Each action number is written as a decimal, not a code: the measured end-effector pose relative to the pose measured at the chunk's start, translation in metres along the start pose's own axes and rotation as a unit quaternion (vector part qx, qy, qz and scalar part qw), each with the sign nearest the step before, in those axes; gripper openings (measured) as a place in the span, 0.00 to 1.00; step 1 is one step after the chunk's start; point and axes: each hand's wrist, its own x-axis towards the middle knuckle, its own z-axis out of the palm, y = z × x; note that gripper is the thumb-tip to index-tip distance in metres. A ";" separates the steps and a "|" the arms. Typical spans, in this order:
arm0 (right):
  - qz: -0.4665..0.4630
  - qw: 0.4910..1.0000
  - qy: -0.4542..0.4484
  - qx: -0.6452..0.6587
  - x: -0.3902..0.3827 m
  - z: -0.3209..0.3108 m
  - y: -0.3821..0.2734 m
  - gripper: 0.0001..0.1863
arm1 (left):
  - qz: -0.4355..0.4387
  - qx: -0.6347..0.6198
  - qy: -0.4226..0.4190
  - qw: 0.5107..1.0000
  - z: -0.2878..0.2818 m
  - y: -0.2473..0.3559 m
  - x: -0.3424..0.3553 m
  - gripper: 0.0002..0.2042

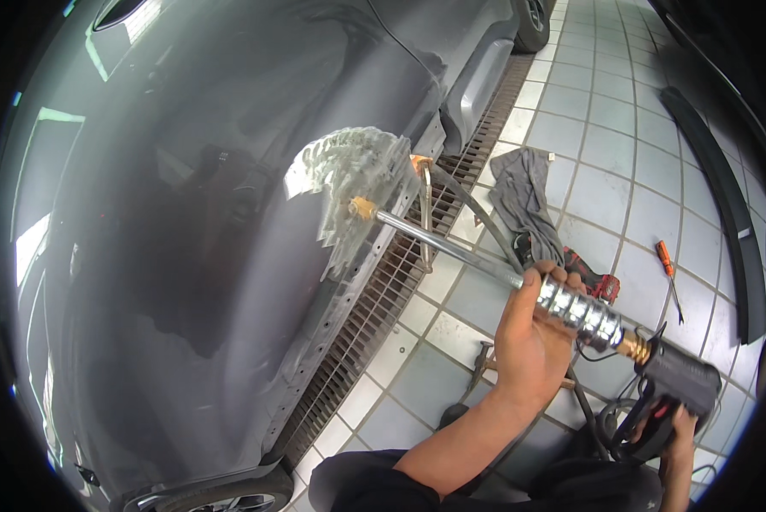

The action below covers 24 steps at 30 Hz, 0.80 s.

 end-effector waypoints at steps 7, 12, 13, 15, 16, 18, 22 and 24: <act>-0.113 0.964 -0.002 -0.241 0.012 -0.020 0.015 0.38 | -0.037 -0.121 -0.102 0.987 -0.019 0.008 0.004 0.14; -0.336 0.831 0.108 -0.430 0.001 -0.056 0.035 0.38 | -0.055 -0.123 -0.107 0.985 -0.022 0.004 -0.009 0.15; -0.365 0.805 0.121 -0.451 0.002 -0.056 0.035 0.37 | -0.052 -0.128 -0.119 0.983 -0.025 0.004 -0.010 0.15; -0.389 0.776 0.118 -0.483 0.004 -0.048 0.029 0.36 | -0.039 -0.119 -0.127 0.984 -0.028 0.004 -0.012 0.16; -0.383 0.775 0.102 -0.492 0.005 -0.045 0.025 0.34 | -0.037 -0.121 -0.124 0.984 -0.029 0.006 -0.012 0.16; -0.373 0.774 0.079 -0.505 0.005 -0.040 0.020 0.32 | -0.033 -0.124 -0.122 0.984 -0.031 0.010 -0.011 0.16; -0.397 0.751 0.081 -0.521 0.004 -0.041 0.020 0.29 | -0.036 -0.113 -0.108 0.987 -0.027 0.012 -0.005 0.15; -0.389 0.750 0.031 -0.535 0.009 -0.036 0.009 0.28 | 0.004 -0.145 -0.101 0.984 -0.026 0.038 -0.005 0.15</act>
